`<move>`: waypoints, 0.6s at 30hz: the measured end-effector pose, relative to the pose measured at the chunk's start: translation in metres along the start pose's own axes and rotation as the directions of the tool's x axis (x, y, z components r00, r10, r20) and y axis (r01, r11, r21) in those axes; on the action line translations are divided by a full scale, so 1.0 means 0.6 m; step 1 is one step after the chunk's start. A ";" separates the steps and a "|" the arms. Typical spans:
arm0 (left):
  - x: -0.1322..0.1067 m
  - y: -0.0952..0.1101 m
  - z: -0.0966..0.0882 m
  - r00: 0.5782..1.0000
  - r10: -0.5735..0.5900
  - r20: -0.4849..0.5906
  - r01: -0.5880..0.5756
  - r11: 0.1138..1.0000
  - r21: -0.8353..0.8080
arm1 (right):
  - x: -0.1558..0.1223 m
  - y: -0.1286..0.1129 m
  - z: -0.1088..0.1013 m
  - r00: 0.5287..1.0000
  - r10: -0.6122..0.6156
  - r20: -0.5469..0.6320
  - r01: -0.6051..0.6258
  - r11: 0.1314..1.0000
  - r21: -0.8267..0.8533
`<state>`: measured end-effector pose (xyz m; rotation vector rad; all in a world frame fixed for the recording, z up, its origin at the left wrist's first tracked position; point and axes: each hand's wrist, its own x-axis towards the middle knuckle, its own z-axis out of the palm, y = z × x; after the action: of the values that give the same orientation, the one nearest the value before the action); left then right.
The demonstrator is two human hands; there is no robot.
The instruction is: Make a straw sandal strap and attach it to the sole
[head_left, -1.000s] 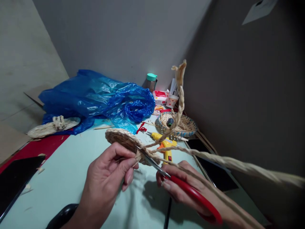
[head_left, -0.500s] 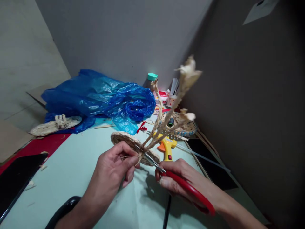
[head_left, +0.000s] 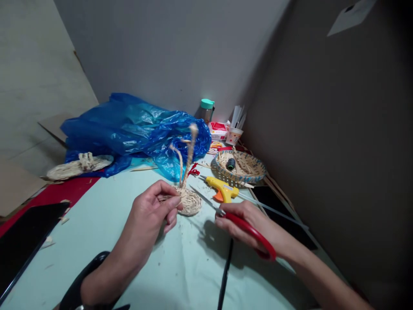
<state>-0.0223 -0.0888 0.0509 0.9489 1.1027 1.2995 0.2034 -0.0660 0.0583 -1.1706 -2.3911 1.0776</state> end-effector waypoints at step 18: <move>-0.039 0.084 -0.014 0.870 0.475 -0.135 -0.326 0.758 0.566 | -0.025 -0.012 0.008 0.943 0.080 -0.322 0.304 0.181 0.936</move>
<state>-0.0417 -0.1092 0.0993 1.5225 1.5821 1.5415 0.2064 -0.0831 0.0613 -0.5148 -0.9505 1.7665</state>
